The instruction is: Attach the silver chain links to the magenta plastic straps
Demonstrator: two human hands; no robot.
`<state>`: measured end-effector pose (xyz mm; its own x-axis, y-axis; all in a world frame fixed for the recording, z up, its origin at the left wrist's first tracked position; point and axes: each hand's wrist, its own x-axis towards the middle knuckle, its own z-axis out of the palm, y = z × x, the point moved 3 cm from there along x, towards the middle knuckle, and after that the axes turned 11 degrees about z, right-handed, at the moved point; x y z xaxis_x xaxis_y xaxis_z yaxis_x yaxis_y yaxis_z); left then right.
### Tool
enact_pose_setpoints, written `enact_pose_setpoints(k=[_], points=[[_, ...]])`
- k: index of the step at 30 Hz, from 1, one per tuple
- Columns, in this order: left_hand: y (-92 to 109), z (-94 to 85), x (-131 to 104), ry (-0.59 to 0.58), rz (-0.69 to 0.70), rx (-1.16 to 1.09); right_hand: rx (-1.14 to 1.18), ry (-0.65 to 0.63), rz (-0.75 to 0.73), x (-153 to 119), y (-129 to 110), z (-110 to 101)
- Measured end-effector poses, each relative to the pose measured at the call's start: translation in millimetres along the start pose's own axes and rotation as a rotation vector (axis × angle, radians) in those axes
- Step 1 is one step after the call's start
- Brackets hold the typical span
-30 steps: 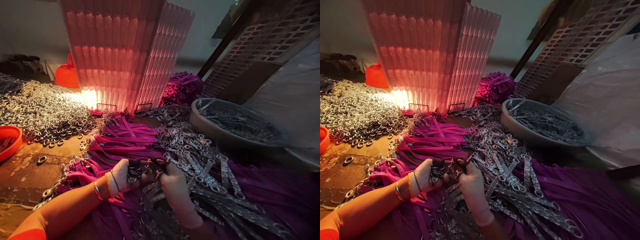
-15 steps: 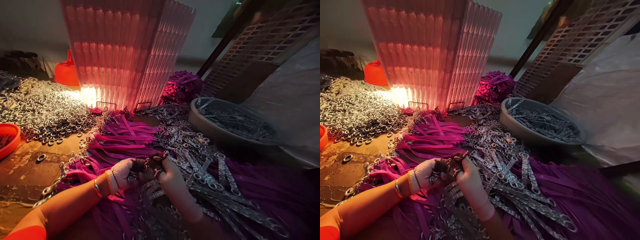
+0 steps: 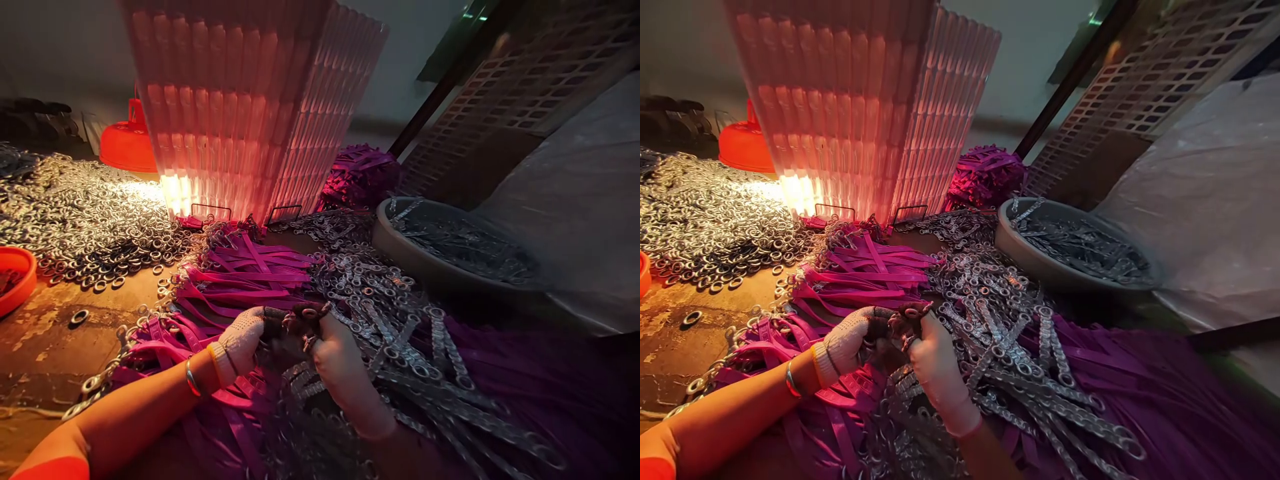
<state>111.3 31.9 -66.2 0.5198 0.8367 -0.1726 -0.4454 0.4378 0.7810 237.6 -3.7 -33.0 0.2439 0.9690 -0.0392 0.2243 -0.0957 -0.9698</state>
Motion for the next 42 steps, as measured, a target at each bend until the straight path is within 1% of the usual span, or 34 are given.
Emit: enact_pose_setpoints(k=[1,3,5,6,7,9,10,11,12,13,14,16,17,18,19,20,23,25,27,29,30,34,36,39,42], points=[[-1,0.2,1,0.000,-0.004,-0.028,-0.004,-0.014,-0.005,0,0,2],[0,1.1,0,-0.012,-0.004,-0.031,-0.028,-0.001,-0.006,-2,-2,4],[4,1.8,-3,-0.008,0.033,0.040,0.013,0.014,0.043,-3,-4,6],[8,2.0,-6,0.007,0.086,0.104,0.059,0.010,0.090,-3,-3,6],[12,2.5,-8,0.027,0.168,0.179,0.109,-0.001,0.151,-2,-2,6],[23,5.6,-16,0.042,0.372,0.325,0.178,0.008,0.282,0,4,5],[27,8.3,-19,0.020,0.452,0.374,0.197,0.035,0.335,1,8,3],[29,10.9,-21,-0.017,0.486,0.392,0.210,0.069,0.372,3,12,0],[30,12.5,-22,-0.050,0.461,0.367,0.220,0.099,0.392,4,14,-4],[28,12.7,-22,-0.075,0.381,0.294,0.229,0.116,0.398,6,16,-6],[24,11.5,-20,-0.084,0.255,0.167,0.239,0.117,0.397,7,17,-8],[15,6.3,-14,-0.058,-0.015,-0.151,0.272,0.091,0.385,6,13,-9],[11,3.0,-11,-0.039,-0.116,-0.293,0.296,0.070,0.371,5,9,-7],[8,-0.3,-8,-0.022,-0.178,-0.404,0.317,0.044,0.352,2,4,-5],[6,-3.7,-5,-0.007,-0.204,-0.477,0.333,0.014,0.331,-1,-1,-1],[4,-6.7,-2,0.005,-0.207,-0.515,0.340,-0.017,0.315,-4,-6,4],[0,-11.4,2,0.035,-0.196,-0.534,0.340,-0.116,0.307,-12,-13,17],[-2,-12.9,3,0.057,-0.197,-0.508,0.338,-0.152,0.313,-15,-12,21],[-3,-15.5,4,0.093,-0.221,-0.489,0.336,-0.158,0.322,-15,-8,22],[-5,-19.5,6,0.129,-0.255,-0.473,0.318,-0.126,0.323,-12,-2,18],[-6,-21.3,7,0.128,-0.272,-0.461,0.288,-0.101,0.301,-10,0,14],[-10,-23.3,9,0.017,-0.294,-0.383,0.082,0.028,0.135,1,5,-1],[-10,-23.1,8,-0.013,-0.288,-0.345,0.052,0.068,0.115,5,7,-6],[-8,-22.2,7,-0.026,-0.276,-0.335,0.135,0.057,0.175,6,7,-6],[-6,-21.4,6,-0.017,-0.307,-0.351,0.268,-0.009,0.311,1,5,0]])
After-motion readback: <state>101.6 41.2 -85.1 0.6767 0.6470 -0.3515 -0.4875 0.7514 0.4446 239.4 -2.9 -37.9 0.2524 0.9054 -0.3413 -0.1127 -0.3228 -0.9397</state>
